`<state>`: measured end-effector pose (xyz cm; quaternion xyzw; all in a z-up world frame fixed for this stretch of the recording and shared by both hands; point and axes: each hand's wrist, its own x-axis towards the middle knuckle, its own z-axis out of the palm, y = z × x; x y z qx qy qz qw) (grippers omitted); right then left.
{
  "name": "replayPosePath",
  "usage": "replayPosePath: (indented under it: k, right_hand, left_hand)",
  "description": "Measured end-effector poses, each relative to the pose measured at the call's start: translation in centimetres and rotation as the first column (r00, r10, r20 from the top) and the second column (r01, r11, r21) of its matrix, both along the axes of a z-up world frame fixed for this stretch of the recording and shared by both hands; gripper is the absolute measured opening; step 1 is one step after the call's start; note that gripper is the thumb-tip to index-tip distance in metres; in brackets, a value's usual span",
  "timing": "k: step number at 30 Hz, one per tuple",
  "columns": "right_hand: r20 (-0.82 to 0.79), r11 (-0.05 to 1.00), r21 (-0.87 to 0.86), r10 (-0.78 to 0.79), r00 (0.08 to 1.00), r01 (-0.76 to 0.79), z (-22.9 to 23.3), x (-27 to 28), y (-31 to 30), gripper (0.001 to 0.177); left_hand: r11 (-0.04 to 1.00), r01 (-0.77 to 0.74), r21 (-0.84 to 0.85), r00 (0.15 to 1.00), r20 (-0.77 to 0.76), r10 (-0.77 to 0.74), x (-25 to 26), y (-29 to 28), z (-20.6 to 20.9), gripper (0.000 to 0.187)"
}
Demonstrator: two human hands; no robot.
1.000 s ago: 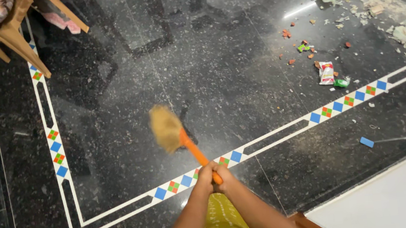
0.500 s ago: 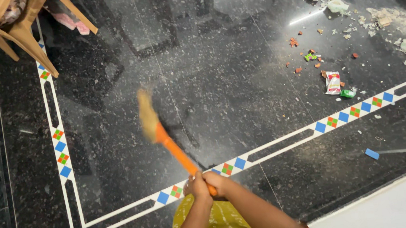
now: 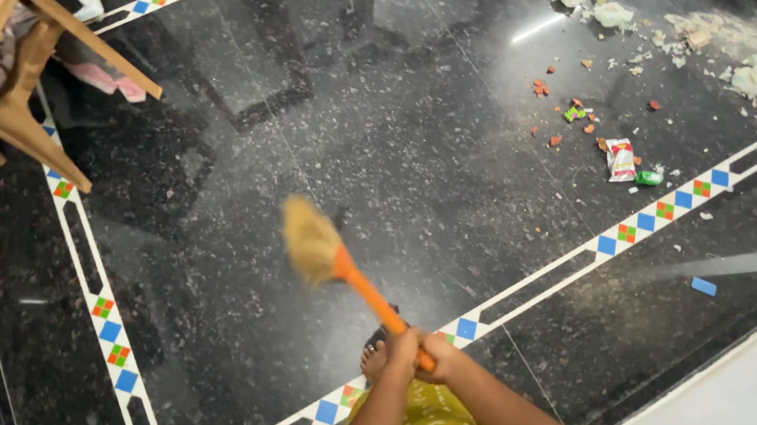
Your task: The person sweeps debris and powder from a dark stone floor using a broom, moving throughout the room.
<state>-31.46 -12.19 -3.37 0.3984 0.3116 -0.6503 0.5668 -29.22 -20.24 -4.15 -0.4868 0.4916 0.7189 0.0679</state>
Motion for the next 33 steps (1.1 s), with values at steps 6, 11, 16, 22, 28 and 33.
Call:
replayPosePath:
  k: [6,11,16,22,28,33]
  right_hand:
    - [-0.125,0.941,0.146,-0.289,0.949,0.306,0.2,-4.0,0.7,0.031]
    - [-0.36,0.917,0.16,-0.29,0.887,0.364,0.8,-3.1,-0.7,0.032]
    - [-0.228,0.959,0.13,-0.219,0.949,0.252,0.8,-2.4,0.8,0.034]
    - [-0.064,0.901,0.15,-0.402,0.913,0.407,0.2,-0.2,2.7,0.028]
    - [-0.273,0.802,0.365,-0.395,0.877,0.474,1.5,-1.5,5.1,0.025]
    - [-0.461,0.844,0.36,-0.209,0.862,0.398,5.4,-2.5,7.2,0.024]
  left_hand:
    - [0.924,0.317,0.214,0.942,0.04,-0.333,-6.5,1.0,-0.5,0.033]
    - [0.934,0.355,0.048,0.929,-0.128,-0.347,-5.8,0.2,-0.2,0.031]
    - [0.912,0.402,-0.084,0.916,0.027,-0.401,-4.9,0.3,0.9,0.057]
    - [0.899,0.42,0.128,0.89,0.136,-0.435,-4.4,2.3,1.6,0.066]
    - [0.794,0.571,0.208,0.82,-0.089,-0.566,-6.1,5.2,2.4,0.058]
    - [0.863,0.435,0.259,0.896,-0.216,-0.387,-5.9,7.8,3.4,0.065]
